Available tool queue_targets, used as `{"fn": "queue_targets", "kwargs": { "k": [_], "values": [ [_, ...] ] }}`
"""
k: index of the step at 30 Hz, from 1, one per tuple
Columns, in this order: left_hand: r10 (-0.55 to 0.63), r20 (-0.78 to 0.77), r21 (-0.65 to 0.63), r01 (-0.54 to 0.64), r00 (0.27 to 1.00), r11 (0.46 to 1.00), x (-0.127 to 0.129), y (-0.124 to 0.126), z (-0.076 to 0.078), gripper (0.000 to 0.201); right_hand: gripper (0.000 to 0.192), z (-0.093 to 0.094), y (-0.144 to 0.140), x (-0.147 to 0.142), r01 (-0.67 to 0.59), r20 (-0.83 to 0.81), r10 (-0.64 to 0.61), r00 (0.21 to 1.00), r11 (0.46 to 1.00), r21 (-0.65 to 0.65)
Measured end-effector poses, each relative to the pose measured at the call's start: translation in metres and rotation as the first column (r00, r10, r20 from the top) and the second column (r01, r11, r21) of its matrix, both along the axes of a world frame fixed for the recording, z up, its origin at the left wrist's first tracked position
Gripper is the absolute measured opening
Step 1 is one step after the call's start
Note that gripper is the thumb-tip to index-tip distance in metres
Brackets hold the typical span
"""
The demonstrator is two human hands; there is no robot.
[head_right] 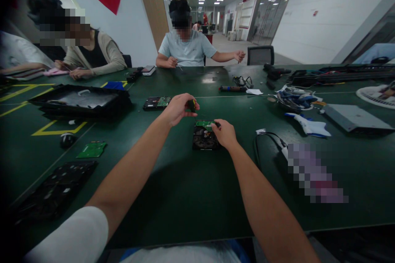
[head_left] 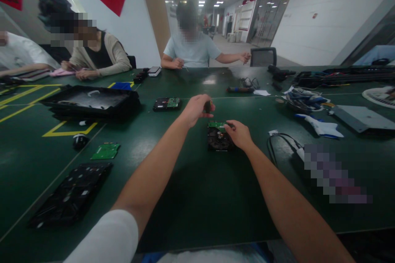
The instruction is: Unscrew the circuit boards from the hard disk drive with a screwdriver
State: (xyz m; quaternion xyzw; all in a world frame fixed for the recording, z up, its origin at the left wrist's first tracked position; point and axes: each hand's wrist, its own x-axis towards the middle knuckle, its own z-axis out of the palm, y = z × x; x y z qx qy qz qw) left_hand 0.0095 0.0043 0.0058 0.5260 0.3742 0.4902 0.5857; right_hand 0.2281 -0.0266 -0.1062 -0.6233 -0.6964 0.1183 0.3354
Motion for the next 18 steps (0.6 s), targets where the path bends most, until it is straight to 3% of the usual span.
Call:
{"fn": "queue_targets", "kwargs": {
  "k": [12,18],
  "values": [
    [0.068,-0.056,0.104,-0.062,0.996,0.993,-0.0005,0.0003,0.0002,0.019,0.036,0.0005,-0.0007,0.0001,-0.002,-0.007,0.002,1.000,1.000,-0.005],
    [0.053,-0.052,0.074,-0.049,0.997,0.996,-0.0009,0.0021,-0.0014,0.020,0.037,0.0003,0.0001,-0.0002,0.000,0.006,0.000,1.000,1.000,-0.003]
  ]
}}
